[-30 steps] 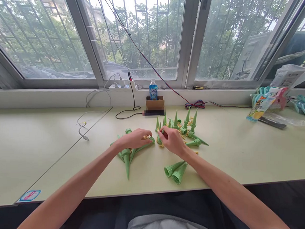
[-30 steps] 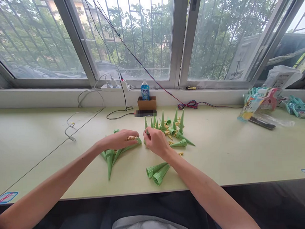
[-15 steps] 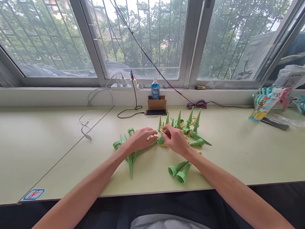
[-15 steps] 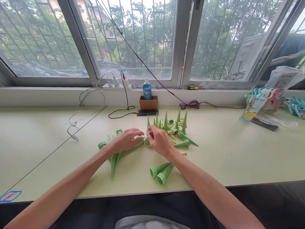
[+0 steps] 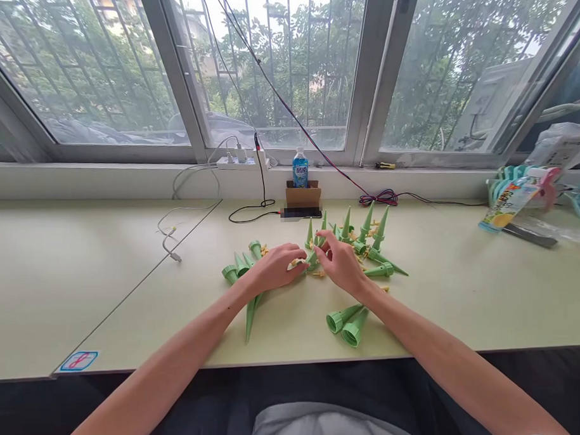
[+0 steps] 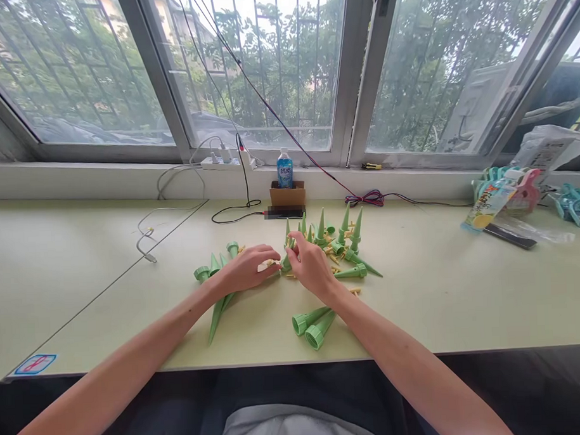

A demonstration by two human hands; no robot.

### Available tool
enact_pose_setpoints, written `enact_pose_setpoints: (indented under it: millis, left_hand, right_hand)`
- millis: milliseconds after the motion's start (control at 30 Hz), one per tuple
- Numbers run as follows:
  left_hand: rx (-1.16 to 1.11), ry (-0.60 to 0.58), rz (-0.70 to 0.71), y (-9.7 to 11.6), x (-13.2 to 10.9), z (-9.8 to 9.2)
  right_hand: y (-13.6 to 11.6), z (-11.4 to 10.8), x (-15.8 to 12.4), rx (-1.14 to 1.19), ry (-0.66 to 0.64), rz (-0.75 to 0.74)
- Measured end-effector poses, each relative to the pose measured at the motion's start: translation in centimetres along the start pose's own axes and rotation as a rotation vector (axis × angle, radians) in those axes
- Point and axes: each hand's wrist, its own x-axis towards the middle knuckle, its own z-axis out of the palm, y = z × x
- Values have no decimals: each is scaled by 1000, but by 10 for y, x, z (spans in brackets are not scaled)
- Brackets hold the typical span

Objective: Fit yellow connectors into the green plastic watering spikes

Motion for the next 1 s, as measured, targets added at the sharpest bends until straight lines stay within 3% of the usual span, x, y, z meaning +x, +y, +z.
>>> enact_pose_setpoints:
  millis: [267,1000]
  left_hand:
    - [43,-33,-21,3,-1,-3]
    - [70,-54,51,7,-2,5]
  right_hand:
    - [-1,-4,1,-23,32,-29]
    - [-5,-4,-1,-22,-60,-64]
